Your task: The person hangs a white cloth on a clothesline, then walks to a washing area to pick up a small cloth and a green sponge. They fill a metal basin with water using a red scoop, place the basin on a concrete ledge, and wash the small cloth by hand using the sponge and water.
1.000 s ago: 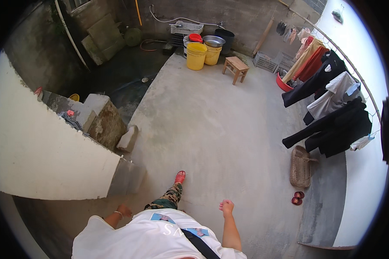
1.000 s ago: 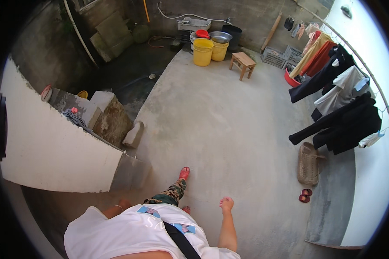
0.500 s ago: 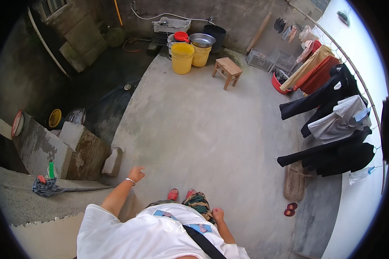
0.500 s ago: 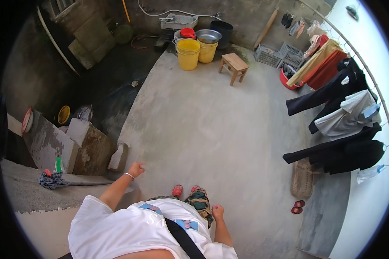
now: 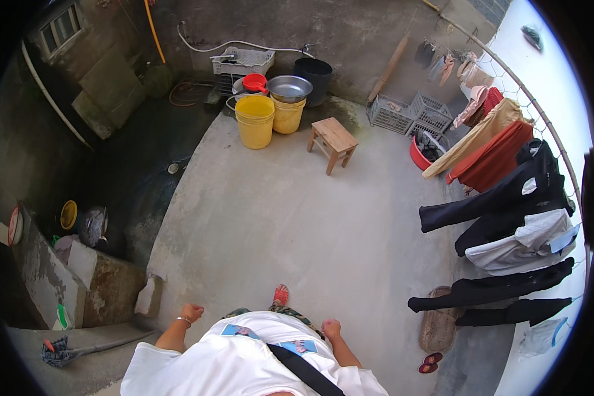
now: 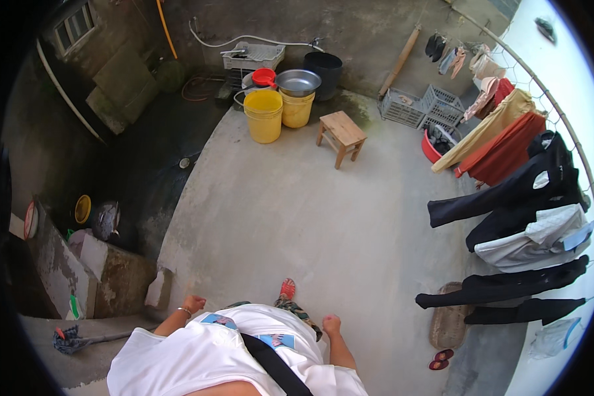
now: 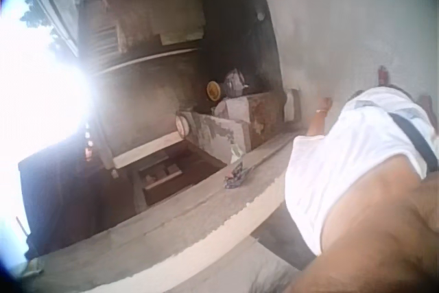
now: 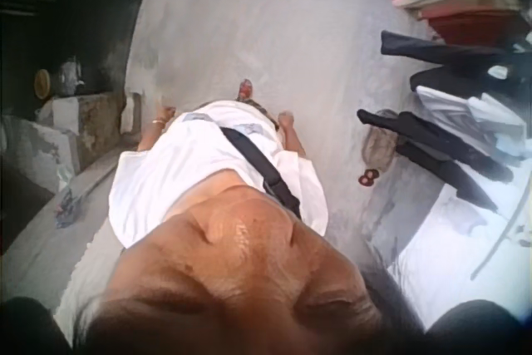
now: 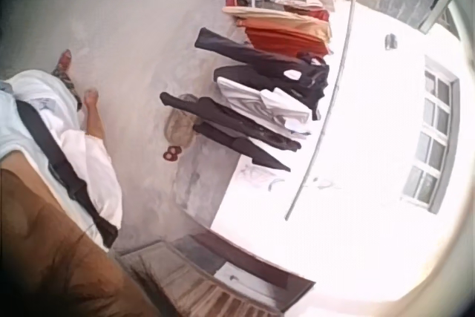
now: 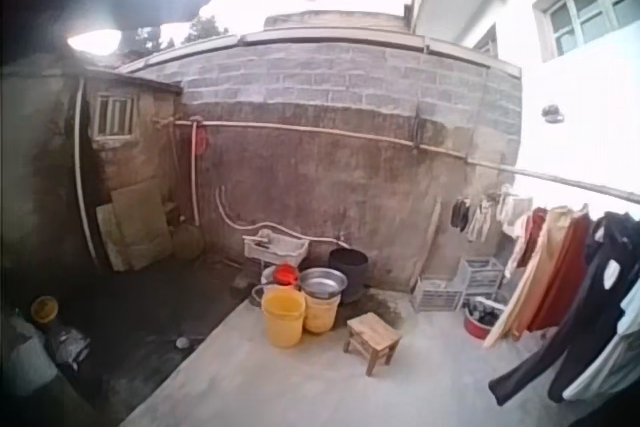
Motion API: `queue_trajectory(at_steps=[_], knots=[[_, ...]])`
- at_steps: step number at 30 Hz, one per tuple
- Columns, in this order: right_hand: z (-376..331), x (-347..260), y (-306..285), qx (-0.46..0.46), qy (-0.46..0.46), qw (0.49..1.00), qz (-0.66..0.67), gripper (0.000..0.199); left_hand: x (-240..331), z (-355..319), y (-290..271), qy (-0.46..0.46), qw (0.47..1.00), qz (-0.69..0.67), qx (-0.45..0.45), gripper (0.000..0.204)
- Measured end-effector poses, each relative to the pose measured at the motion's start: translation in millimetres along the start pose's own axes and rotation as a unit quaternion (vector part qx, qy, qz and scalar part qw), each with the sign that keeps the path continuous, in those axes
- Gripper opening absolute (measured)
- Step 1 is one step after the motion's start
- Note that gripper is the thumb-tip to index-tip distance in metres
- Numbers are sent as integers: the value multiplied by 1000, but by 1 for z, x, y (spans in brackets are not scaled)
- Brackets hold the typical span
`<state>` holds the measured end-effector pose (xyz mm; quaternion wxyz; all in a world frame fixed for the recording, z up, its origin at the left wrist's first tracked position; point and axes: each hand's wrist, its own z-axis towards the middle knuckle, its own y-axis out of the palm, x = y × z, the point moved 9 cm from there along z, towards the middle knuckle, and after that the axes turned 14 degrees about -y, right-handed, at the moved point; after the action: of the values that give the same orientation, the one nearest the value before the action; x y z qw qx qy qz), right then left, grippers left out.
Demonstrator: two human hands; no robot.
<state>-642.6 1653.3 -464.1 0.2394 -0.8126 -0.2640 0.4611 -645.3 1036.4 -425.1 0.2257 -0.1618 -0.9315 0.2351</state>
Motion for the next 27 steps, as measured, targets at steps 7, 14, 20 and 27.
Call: queue_trajectory(at_steps=[7, 14, 20, 27], knots=[[209, -23, -78, 91, -60, 993, 54, 11, 118, -28, 14, -48, 993, -76, -78, 19], [320, -146, -97, 80, -103, 990, 48, 12, 269, 79, -10, 0, 997, 3, -82, 19], [340, -116, -139, 162, -56, 983, 70, 13, 457, 207, -1, 149, 983, 58, -85, 21], [359, -31, -172, 143, 83, 980, 112, 14, 693, 297, 21, 229, 968, 96, -37, 20]])
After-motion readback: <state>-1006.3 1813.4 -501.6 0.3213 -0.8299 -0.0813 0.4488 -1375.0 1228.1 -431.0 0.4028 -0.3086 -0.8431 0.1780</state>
